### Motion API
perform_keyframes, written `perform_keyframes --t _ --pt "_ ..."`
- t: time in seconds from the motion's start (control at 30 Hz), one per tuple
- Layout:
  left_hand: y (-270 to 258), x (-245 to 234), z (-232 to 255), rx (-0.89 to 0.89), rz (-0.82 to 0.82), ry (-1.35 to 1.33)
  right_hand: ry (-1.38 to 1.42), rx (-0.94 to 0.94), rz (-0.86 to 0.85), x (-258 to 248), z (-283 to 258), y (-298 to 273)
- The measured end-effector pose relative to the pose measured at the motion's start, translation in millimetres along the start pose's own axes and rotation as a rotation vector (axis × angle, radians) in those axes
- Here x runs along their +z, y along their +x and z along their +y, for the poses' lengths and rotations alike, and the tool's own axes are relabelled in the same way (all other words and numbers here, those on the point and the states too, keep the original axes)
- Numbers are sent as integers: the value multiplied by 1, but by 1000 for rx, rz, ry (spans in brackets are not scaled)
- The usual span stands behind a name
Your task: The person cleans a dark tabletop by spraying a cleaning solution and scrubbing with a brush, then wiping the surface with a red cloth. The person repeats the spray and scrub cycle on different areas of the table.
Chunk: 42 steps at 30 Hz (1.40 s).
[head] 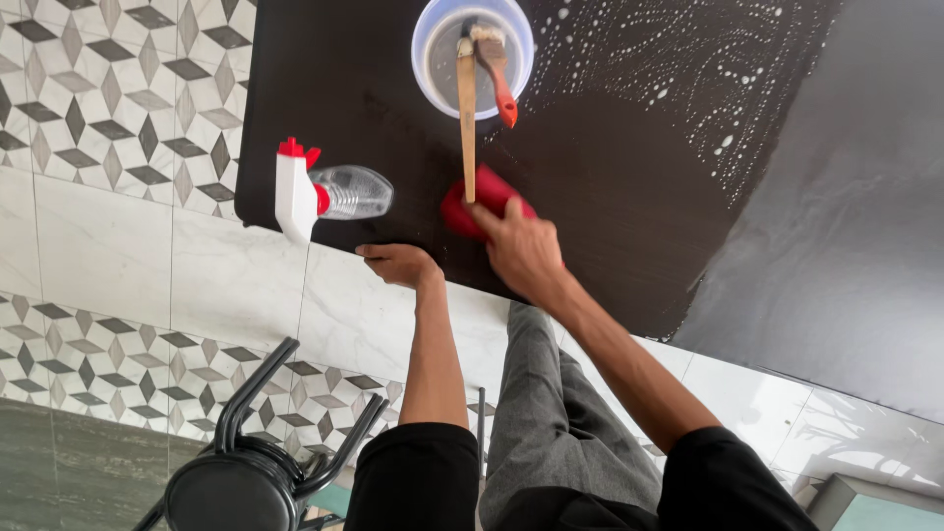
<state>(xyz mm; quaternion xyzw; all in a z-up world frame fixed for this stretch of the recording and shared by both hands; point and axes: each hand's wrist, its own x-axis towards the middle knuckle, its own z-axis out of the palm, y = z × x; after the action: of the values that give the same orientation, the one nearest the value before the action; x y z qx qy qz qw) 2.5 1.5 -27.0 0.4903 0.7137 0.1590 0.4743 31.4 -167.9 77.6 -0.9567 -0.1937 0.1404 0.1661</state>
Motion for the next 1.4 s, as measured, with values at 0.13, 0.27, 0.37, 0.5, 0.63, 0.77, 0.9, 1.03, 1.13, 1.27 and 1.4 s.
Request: perform_keyframes --t 0.13,0.27,0.37,0.5,0.63,0.77,0.9,1.03,1.13,1.27,1.4 --pt "-4 -1 4 21 -2 -41 74 -37 -184 0 -5 -9" --pt "-1 1 3 2 49 37 33 13 -161 -20 23 32" --pt "0 2 1 12 71 56 44 54 -50 -37 49 62" --pt "0 4 1 13 98 82 46 65 4 -48 56 65" --pt "-1 4 5 37 120 129 68 82 -57 -46 62 60" --pt "-9 4 12 -12 118 167 39 107 -51 -48 83 76" --pt "-15 3 21 -27 145 186 35 89 -92 -54 92 90" --pt "-18 8 24 -19 151 179 -12 49 -88 -69 101 104" --pt "-15 8 20 -3 187 258 -31 33 -73 -80 114 121" --pt "-11 8 15 25 190 233 -37 16 -20 -97 138 155" --pt "-11 9 17 16 196 238 -36 59 32 -114 160 196"
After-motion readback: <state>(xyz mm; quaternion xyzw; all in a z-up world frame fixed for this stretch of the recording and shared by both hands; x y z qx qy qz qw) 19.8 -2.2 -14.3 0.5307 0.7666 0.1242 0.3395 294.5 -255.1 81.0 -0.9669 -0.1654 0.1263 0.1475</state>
